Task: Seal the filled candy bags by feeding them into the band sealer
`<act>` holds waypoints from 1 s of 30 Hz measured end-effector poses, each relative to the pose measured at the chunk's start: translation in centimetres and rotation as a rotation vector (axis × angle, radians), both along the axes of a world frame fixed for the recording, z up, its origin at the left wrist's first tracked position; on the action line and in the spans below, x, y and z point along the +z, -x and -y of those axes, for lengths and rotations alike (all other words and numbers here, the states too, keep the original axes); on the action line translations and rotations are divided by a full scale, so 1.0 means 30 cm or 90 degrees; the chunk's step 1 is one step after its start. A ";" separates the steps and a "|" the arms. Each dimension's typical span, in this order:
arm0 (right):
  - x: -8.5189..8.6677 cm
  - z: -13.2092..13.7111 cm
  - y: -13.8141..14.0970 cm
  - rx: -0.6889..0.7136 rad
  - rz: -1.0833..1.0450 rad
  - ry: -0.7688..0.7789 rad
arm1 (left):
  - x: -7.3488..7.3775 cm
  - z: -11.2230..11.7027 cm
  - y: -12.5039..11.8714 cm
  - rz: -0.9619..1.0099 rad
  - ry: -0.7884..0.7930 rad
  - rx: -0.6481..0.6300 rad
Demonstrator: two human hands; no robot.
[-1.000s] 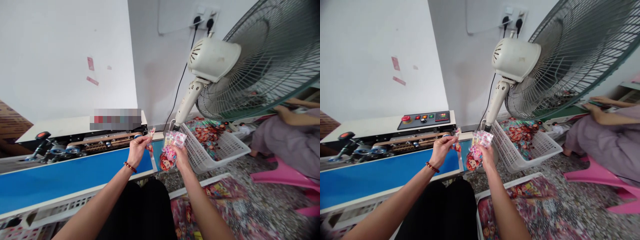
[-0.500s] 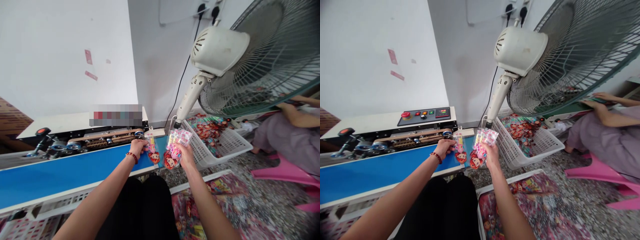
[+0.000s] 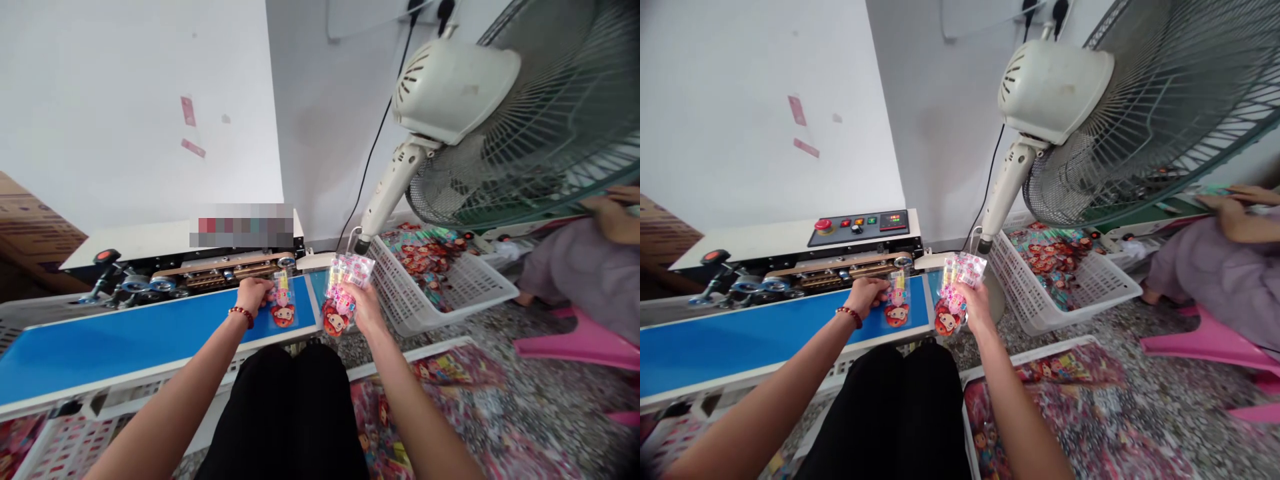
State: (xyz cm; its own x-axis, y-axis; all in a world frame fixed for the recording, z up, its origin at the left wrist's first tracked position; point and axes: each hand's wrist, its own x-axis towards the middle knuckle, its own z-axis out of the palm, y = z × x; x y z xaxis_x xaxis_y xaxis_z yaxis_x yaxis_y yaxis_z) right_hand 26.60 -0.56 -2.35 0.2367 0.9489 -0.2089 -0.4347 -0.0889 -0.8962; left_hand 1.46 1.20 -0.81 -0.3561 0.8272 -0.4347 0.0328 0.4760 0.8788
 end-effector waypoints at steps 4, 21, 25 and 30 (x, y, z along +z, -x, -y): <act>-0.015 -0.011 0.046 0.043 -0.012 0.001 | -0.004 0.050 0.130 -0.087 -0.006 0.013; 0.006 0.004 -0.009 0.031 0.008 -0.018 | 0.171 0.158 0.001 0.093 -0.356 -0.110; 0.035 0.021 -0.026 0.026 0.004 -0.030 | 0.154 0.106 -0.104 0.157 -0.386 -0.086; 0.081 0.034 -0.039 0.030 0.028 -0.033 | 0.162 0.028 -0.202 0.230 -0.357 -0.091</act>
State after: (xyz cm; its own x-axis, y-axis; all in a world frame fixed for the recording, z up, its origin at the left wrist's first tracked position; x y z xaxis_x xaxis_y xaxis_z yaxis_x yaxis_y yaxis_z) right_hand 27.79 -1.58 0.09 0.1988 0.9686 -0.1492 -0.3906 -0.0614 -0.9185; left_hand 7.53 0.37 4.04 -0.1396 0.9902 0.0032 -0.2803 -0.0426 0.9590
